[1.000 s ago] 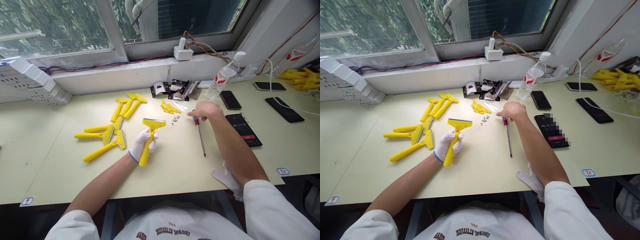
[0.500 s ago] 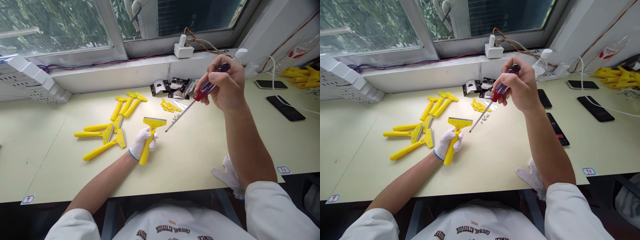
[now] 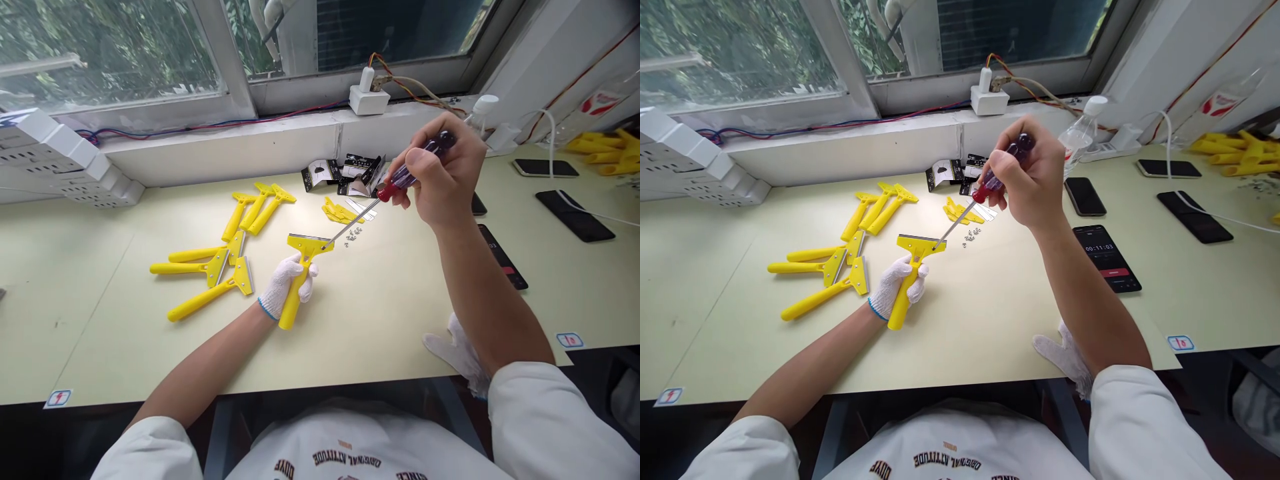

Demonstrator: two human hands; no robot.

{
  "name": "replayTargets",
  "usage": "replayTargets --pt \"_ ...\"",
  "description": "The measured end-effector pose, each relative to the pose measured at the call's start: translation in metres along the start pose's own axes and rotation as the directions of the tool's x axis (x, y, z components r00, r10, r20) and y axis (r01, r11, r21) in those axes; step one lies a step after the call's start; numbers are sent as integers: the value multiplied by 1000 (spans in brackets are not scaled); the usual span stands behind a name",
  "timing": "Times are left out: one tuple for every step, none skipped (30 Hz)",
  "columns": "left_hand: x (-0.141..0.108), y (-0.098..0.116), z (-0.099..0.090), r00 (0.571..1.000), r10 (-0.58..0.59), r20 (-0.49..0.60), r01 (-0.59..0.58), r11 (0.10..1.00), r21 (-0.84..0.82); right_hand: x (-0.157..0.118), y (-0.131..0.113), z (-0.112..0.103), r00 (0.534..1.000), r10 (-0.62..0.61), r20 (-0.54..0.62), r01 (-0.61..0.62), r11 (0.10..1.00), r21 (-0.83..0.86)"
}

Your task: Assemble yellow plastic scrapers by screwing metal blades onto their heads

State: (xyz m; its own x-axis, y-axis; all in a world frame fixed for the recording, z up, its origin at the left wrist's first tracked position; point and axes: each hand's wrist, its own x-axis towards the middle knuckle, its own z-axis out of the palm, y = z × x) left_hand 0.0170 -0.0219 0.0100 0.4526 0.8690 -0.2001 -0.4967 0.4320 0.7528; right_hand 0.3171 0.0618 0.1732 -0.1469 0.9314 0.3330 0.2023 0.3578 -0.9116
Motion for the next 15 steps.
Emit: replayTargets --pt "0 0 0 1000 3 2 -3 1000 2 0 1 1 1000 -2 -1 2 1000 4" --pt "0 0 1 1000 7 4 -7 1000 4 0 2 1 1000 -2 -2 2 1000 7" --pt "0 1 2 1000 11 5 -11 1000 6 0 2 0 1000 -3 -4 3 1000 10" --pt "-1 1 2 1000 14 4 -14 1000 8 0 2 -1 1000 -6 -7 6 1000 15" --pt "-1 1 3 1000 13 3 -13 1000 8 0 2 -3 1000 -11 -13 11 1000 19" --pt "-1 1 4 1000 12 0 -12 1000 9 1 2 -4 1000 -15 -20 16 1000 22" --pt "-1 2 4 1000 9 -2 -9 1000 9 1 2 -6 1000 -16 -24 16 1000 20" --pt "-1 2 5 1000 6 -5 -5 1000 9 1 2 -7 1000 -10 -21 10 1000 16" --pt "-1 2 5 1000 5 -7 -5 1000 8 2 2 -7 1000 -1 -10 1 1000 12" --pt "-2 2 5 1000 6 -7 -6 1000 7 2 3 -6 1000 3 9 -3 1000 15" --pt "-2 2 5 1000 7 -7 -7 1000 7 2 4 -4 1000 -8 25 7 999 31" --pt "-1 2 5 1000 8 -5 -8 1000 6 1 5 -1 999 -45 17 44 997 63" --pt "-1 2 4 1000 9 -3 -9 1000 5 0 6 4 995 -101 -20 102 990 102" --pt "-1 2 4 1000 8 -2 -8 1000 4 -1 7 9 984 -161 -79 171 976 133" --pt "-1 2 3 1000 5 -2 -5 1000 3 -2 7 15 967 -210 -142 231 962 146"
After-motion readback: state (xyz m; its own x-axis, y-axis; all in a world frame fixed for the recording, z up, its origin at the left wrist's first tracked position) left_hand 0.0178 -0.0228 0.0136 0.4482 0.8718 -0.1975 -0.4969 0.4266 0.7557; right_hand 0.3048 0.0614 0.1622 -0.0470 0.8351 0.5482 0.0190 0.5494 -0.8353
